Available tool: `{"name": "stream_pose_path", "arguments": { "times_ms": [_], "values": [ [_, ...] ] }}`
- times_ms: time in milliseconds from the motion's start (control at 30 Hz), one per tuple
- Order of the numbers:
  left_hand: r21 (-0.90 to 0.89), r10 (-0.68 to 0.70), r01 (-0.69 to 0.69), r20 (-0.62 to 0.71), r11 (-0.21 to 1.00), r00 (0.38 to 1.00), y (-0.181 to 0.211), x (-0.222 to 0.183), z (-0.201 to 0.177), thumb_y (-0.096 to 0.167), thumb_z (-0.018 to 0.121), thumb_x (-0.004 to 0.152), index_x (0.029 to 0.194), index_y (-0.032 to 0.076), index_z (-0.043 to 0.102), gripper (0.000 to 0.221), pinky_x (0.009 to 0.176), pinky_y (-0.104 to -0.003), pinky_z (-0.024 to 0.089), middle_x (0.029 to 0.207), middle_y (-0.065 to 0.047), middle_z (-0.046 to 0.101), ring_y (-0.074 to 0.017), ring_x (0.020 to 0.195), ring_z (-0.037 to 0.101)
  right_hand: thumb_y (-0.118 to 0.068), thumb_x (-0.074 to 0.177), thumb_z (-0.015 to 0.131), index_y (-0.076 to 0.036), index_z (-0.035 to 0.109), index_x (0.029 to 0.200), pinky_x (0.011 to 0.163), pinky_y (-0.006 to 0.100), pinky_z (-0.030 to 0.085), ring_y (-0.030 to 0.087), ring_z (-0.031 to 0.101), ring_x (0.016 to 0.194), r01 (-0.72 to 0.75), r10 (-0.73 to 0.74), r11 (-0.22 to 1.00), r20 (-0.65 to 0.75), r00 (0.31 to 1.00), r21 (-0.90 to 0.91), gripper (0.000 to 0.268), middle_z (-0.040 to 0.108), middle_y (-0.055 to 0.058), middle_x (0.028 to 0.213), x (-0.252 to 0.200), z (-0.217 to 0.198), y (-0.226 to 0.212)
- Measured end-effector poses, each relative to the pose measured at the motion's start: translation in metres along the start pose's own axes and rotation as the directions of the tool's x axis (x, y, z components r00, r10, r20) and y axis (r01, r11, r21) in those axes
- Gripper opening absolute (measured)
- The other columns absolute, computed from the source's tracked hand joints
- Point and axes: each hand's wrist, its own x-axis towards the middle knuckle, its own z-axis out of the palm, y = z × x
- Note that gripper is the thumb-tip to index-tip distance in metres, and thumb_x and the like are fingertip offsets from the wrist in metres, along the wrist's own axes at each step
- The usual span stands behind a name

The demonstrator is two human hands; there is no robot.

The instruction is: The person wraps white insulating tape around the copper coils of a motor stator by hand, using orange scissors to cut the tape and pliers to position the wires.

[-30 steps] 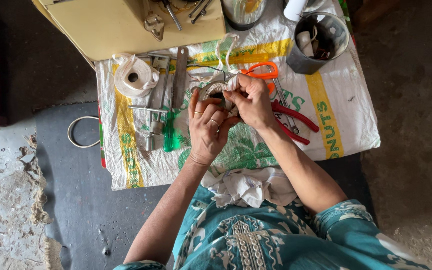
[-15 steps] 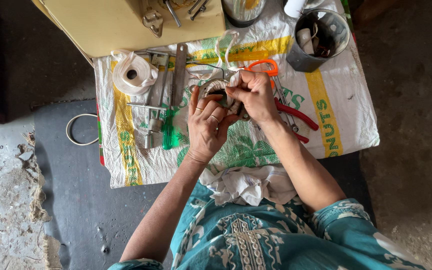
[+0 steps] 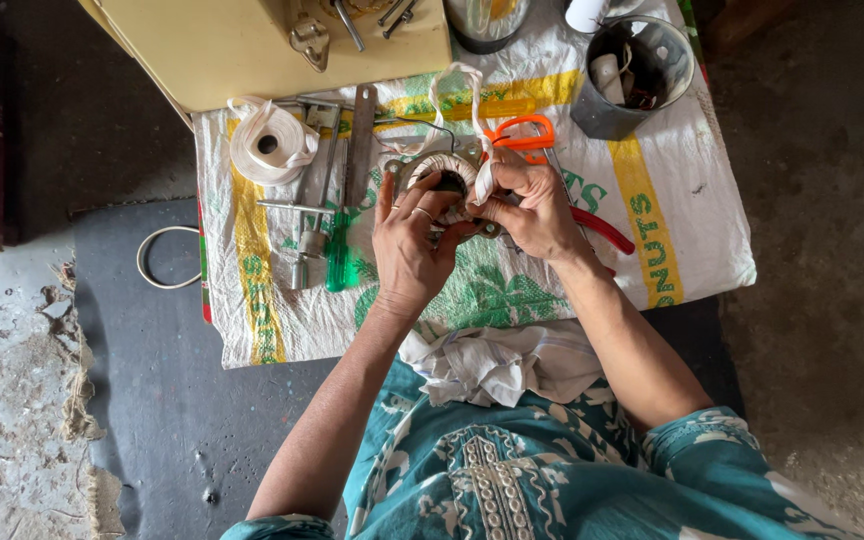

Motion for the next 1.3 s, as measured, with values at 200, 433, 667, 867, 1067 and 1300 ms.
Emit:
{"name": "stream_pose_path", "arguments": {
  "times_ms": [200,433,667,867,1067,1300],
  "values": [
    [-0.016,-0.056,0.057,0.04,0.998,0.998,0.0,0.002,-0.001,0.018,0.083,0.079,0.096,0.012,0.076,0.019,0.125,-0.058,0.024,0.111,-0.01,0.074,-0.0277,0.119,0.069,0.002,0.089,0.079,-0.002,0.067,0.086,0.082,0.026,0.049,0.008,0.06,0.089,-0.066,0.068,0.997,-0.048,0.997,0.044,0.013,0.066,0.0,0.092,-0.006,0.002,0.002],
    [0.004,-0.023,0.023,0.009,1.0,1.0,0.004,0.003,0.005,0.016,0.081,0.081,0.089,0.011,0.072,0.013,0.122,-0.06,0.026,0.095,-0.005,0.071,-0.027,0.115,0.068,0.002,0.089,0.081,-0.003,0.068,0.086,0.086,0.029,0.05,0.011,0.059,0.092,0.061,-0.072,0.989,-0.077,0.994,-0.137,0.014,0.069,0.0,0.09,-0.019,0.004,0.001],
    [0.0,-0.046,0.046,-0.012,0.999,0.999,0.003,0.002,0.008,0.011,0.079,0.08,0.083,0.01,0.066,0.013,0.118,-0.054,0.035,0.092,-0.005,0.07,-0.0257,0.109,0.069,0.005,0.085,0.076,-0.005,0.072,0.087,0.073,0.027,0.054,0.009,0.063,0.081,-0.102,0.143,0.961,-0.148,0.979,0.256,0.01,0.068,-0.001,0.089,-0.023,0.011,0.008],
    [-0.019,-0.026,0.026,-0.025,0.999,0.999,-0.004,-0.001,0.012,0.008,0.077,0.077,0.085,0.009,0.066,0.013,0.115,-0.053,0.037,0.093,-0.005,0.071,-0.0279,0.097,0.067,0.008,0.086,0.078,-0.004,0.066,0.084,0.079,0.028,0.05,0.01,0.058,0.088,0.03,-0.03,0.999,-0.033,0.999,-0.017,0.018,0.063,0.0,0.088,-0.019,0.002,0.004],
    [-0.002,0.069,-0.07,-0.044,0.998,0.997,-0.001,0.003,0.009,0.008,0.074,0.081,0.08,0.01,0.061,0.013,0.114,-0.052,0.038,0.085,-0.006,0.064,-0.0299,0.09,0.065,0.004,0.081,0.076,-0.004,0.069,0.085,0.068,0.026,0.048,0.008,0.057,0.079,-0.079,0.068,0.988,-0.087,0.994,-0.135,0.012,0.063,-0.002,0.089,-0.024,0.007,-0.015],
    [0.002,0.059,-0.059,-0.015,0.998,0.998,-0.008,0.003,0.004,0.009,0.074,0.081,0.095,0.01,0.068,0.015,0.12,-0.054,0.035,0.096,-0.006,0.071,-0.027,0.098,0.069,0.004,0.079,0.079,-0.005,0.064,0.083,0.077,0.03,0.046,0.016,0.055,0.082,0.134,-0.132,0.949,0.026,0.991,-0.285,0.018,0.061,0.001,0.081,-0.018,0.0,-0.008]
  ]
}}
